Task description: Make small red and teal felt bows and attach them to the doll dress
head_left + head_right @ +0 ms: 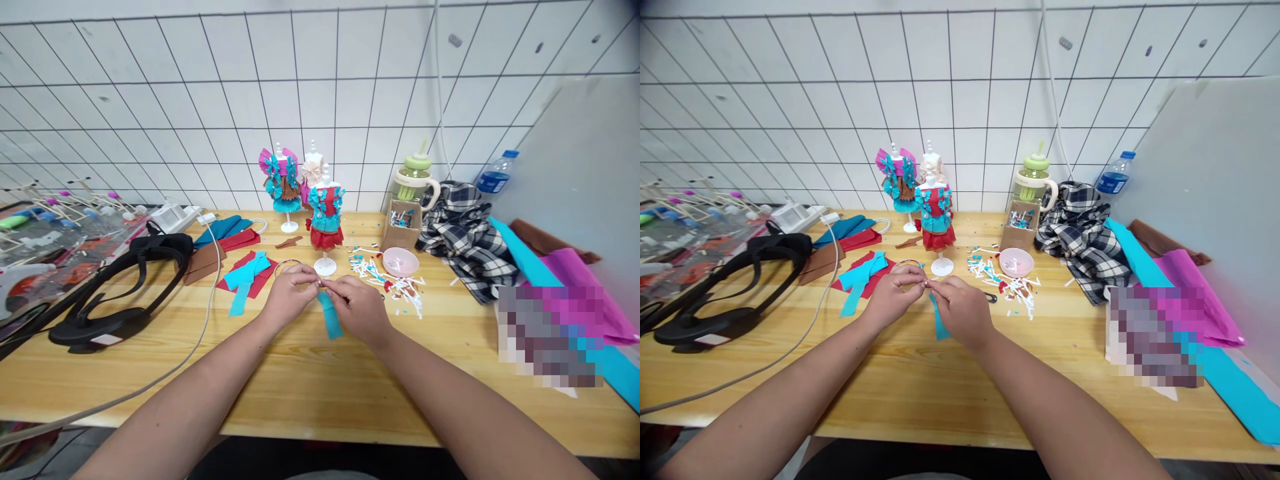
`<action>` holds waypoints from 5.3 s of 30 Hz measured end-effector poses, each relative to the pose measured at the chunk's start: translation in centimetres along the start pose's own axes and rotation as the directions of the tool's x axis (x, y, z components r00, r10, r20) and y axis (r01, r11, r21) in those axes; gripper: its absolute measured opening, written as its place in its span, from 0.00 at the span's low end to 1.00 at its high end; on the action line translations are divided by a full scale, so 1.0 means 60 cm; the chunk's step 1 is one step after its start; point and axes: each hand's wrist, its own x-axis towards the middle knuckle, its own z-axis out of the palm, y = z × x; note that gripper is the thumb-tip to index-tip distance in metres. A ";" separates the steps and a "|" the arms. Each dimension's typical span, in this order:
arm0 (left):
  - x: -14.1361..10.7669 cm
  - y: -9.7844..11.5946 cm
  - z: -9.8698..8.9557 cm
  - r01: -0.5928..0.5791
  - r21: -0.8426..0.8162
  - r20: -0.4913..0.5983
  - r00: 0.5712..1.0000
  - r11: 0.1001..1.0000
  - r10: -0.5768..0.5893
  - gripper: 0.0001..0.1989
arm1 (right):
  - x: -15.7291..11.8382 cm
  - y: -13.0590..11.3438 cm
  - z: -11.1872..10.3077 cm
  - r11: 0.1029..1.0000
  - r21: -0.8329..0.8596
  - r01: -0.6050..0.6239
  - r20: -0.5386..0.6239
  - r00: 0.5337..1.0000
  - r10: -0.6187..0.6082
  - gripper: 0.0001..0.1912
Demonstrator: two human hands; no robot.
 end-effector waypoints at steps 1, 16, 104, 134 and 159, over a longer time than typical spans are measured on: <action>0.000 0.000 0.000 -0.002 0.000 0.005 1.000 1.000 0.002 0.07 | 0.000 0.000 0.000 1.000 -0.001 -0.001 -0.003 1.000 0.001 0.14; -0.011 0.014 0.008 -0.036 0.103 0.012 0.999 0.994 0.035 0.04 | 0.010 0.004 0.001 0.948 0.210 -0.240 -0.059 0.965 0.257 0.05; -0.025 0.013 0.031 -0.409 0.293 0.513 0.830 0.864 0.219 0.10 | 0.026 0.071 -0.057 0.802 -0.595 0.039 0.373 0.898 0.233 0.13; -0.003 -0.047 -0.021 -0.257 0.414 0.497 0.867 0.873 0.020 0.13 | 0.006 0.022 -0.022 0.977 -0.096 0.191 0.636 0.767 -0.087 0.07; -0.019 0.007 0.013 -0.278 0.524 0.502 0.864 0.805 -0.029 0.09 | 0.006 0.021 -0.001 0.940 -0.334 0.070 0.519 0.846 0.122 0.09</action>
